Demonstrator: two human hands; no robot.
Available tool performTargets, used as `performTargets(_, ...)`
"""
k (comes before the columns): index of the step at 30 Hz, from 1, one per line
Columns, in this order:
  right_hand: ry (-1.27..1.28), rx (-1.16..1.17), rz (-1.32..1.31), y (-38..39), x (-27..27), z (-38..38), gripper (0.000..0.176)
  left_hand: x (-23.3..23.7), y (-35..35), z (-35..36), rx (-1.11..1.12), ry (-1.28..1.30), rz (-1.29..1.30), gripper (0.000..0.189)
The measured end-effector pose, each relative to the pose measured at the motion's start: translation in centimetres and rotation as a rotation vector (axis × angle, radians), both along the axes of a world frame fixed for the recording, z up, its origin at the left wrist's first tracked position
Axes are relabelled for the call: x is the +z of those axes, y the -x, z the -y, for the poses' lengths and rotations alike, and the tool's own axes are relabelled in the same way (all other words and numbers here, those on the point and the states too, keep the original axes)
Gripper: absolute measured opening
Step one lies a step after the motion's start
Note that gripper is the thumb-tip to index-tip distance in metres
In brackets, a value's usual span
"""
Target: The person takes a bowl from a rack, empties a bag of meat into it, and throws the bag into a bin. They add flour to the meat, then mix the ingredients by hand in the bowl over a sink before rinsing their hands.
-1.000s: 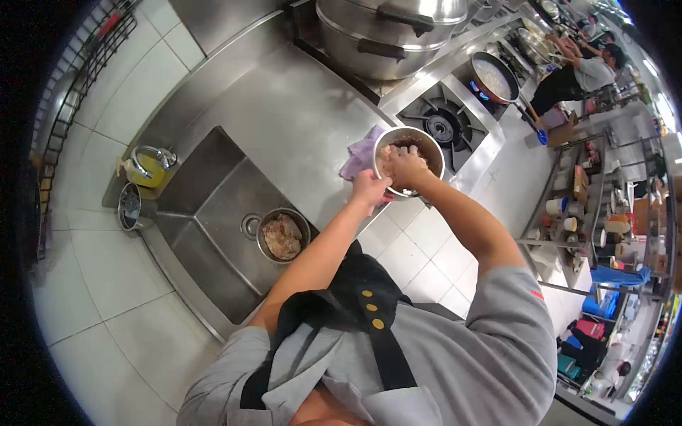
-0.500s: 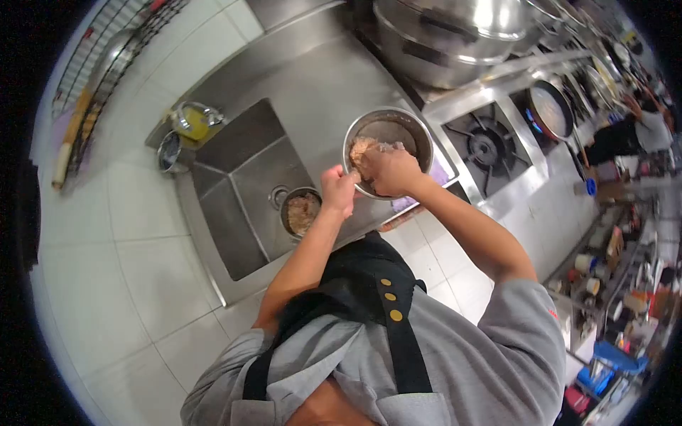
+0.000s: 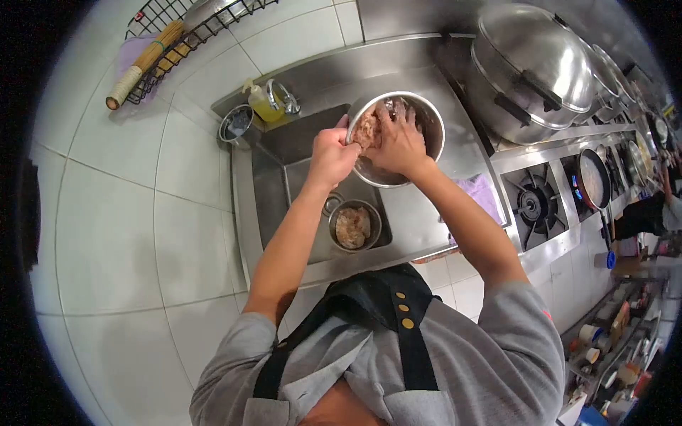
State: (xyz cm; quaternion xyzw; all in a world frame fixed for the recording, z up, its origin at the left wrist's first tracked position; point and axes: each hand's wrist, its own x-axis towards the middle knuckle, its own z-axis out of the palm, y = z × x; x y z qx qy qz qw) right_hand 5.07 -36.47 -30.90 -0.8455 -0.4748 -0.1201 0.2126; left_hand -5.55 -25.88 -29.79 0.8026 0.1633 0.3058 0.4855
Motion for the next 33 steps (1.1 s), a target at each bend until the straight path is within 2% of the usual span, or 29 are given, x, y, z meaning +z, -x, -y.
performTargets(1,-0.042,0.017,0.058,-0.7,-2.0,-1.8,0.084,-0.7,-0.5,-1.0,-0.039,-0.037,0.158,0.021)
performTargets(2,-0.079,0.035,0.113,-0.6,-2.3,-3.0,0.082,-1.1,-0.6,-2.0,-0.052,-0.033,0.167,0.021)
performTargets(4,-0.118,0.014,0.213,-0.1,-3.1,-5.0,0.078,-2.0,-0.6,-4.2,-0.062,-0.052,0.002,0.025)
performTargets(6,-0.148,-0.056,-0.255,1.2,-4.2,-6.7,0.076,-3.6,-0.6,-6.3,-0.093,-0.033,0.029,0.029)
performTargets(8,-0.053,-0.097,-0.239,2.7,-5.6,-8.0,0.074,-5.8,0.1,-7.7,-0.029,-0.007,0.221,0.018)
performTargets(10,0.147,-0.094,-0.435,4.3,-6.9,-8.7,0.071,-8.2,1.7,-9.1,-0.044,0.021,0.177,0.017)
performTargets(12,0.226,-0.121,-0.487,5.3,-9.4,-8.9,0.07,-10.6,3.3,-10.0,-0.065,-0.009,0.054,0.013)
performTargets(14,-0.132,0.436,-0.278,5.1,-13.2,-8.9,0.068,-11.9,4.6,-10.1,-0.007,-0.013,0.035,0.012)
performTargets(15,-0.153,0.072,-0.991,6.0,-11.6,-9.6,0.063,-12.1,5.4,-10.1,0.056,-0.032,0.031,0.011)
performTargets(16,-0.113,-0.065,-1.129,6.7,-9.7,-9.7,0.071,-12.3,5.9,-10.2,0.077,-0.021,0.013,0.011)
performTargets(18,-0.073,-0.016,-1.165,6.8,-9.0,-10.5,0.067,-10.9,6.9,-10.4,0.089,-0.149,-0.15,0.009)
performTargets(19,-0.149,-0.051,-1.204,7.2,-10.1,-11.1,0.062,-10.1,7.6,-10.9,0.146,-0.165,-0.237,0.008)
performTargets(20,-0.114,-0.074,-1.195,7.3,-10.5,-11.7,0.06,-10.4,7.8,-11.6,0.168,-0.167,-0.251,0.008)
performTargets(22,-0.256,0.074,-1.259,8.0,-11.0,-12.0,0.06,-10.8,8.5,-12.5,0.233,-0.131,-0.295,0.008)
performTargets(24,-0.295,0.206,-1.26,8.3,-12.5,-12.2,0.061,-9.7,9.3,-13.2,0.286,-0.118,-0.336,0.009)
performTargets(26,-0.345,0.336,-1.253,8.9,-13.1,-12.9,0.062,-8.4,9.9,-13.4,0.314,0.144,-0.556,0.009)
performTargets(28,-0.275,0.152,-0.98,10.1,-13.0,-13.6,0.064,-9.7,10.4,-13.1,0.282,0.12,-0.538,0.009)
performTargets(29,-0.133,0.17,-0.992,9.9,-15.4,-14.5,0.065,-10.2,10.7,-13.0,0.241,0.104,-0.517,0.008)
performTargets(30,-0.15,0.175,-1.001,10.2,-15.3,-15.1,0.065,-10.2,11.0,-13.2,0.243,0.087,-0.525,0.008)
performTargets(32,0.038,0.13,-0.731,11.0,-15.3,-15.7,0.058,-10.3,11.3,-13.2,0.161,-0.077,-0.523,0.009)
performTargets(33,0.009,0.138,-0.671,11.0,-14.3,-15.8,0.055,-9.1,11.2,-12.9,0.16,-0.059,-0.487,0.007)
